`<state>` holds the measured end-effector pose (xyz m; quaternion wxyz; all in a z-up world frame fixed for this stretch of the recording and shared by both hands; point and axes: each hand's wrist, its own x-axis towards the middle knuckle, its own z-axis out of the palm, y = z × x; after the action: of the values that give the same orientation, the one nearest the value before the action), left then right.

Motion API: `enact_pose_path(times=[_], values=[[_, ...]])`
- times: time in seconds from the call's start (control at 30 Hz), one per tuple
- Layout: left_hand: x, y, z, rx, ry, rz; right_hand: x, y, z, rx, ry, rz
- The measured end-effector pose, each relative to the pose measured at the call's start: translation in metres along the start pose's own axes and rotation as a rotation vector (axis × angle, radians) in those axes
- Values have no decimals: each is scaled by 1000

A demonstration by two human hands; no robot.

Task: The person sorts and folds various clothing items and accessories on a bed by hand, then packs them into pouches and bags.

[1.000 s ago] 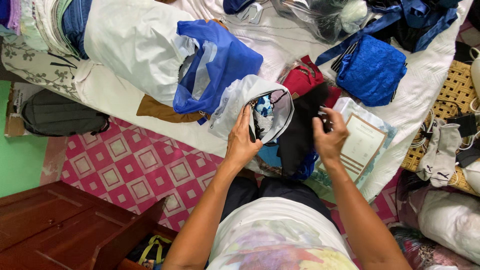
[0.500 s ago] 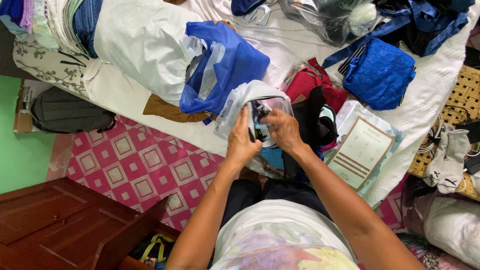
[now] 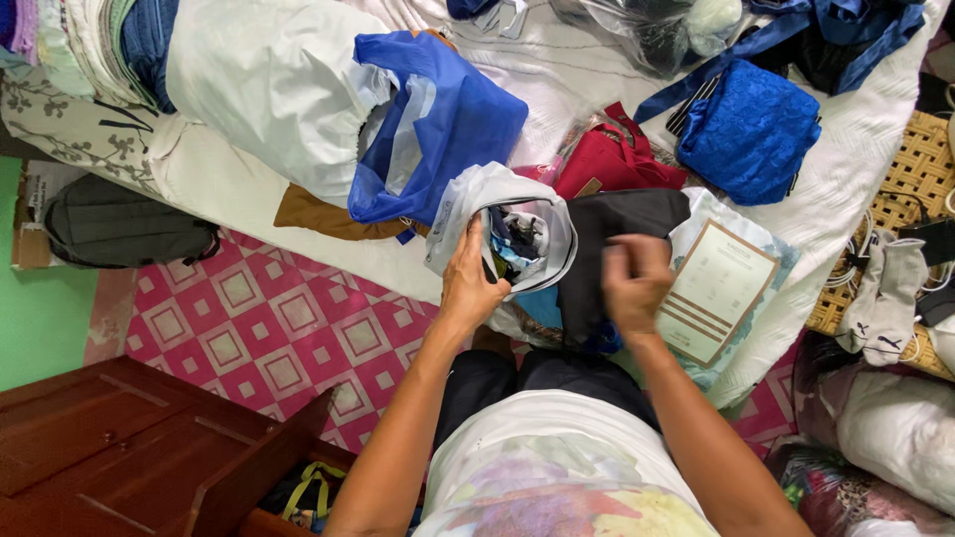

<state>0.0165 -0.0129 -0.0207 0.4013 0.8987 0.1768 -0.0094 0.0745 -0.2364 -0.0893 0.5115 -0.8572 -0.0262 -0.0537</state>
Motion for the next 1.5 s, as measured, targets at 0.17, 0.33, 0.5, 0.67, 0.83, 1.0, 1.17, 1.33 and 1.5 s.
enact_pose_path(times=[0.17, 0.33, 0.5, 0.67, 0.83, 1.0, 1.17, 1.33, 1.5], values=[[13, 31, 7, -24, -23, 47, 37, 121, -24, 16, 291, 454], [44, 72, 12, 65, 24, 209, 89, 133, -27, 190, -180, 910], [55, 66, 19, 153, -2, 230, 98, 102, -19, 372, -157, 494], [12, 58, 38, 261, 293, 465, 88, 55, -10, 433, -234, 510], [0, 50, 100, 29, -272, 94, 66, 16, -3, 692, -526, 583], [17, 2, 125, 21, -208, 27, 59, 54, -41, 637, -215, 616], [17, 3, 116, -32, -219, 90, 23, 91, -53, -93, 13, 169], [18, 26, 125, -51, -404, -98, 1, 73, -26, 37, -265, 311], [29, -7, 161, -98, -128, -215, -15, 39, -14, 274, -564, -116]])
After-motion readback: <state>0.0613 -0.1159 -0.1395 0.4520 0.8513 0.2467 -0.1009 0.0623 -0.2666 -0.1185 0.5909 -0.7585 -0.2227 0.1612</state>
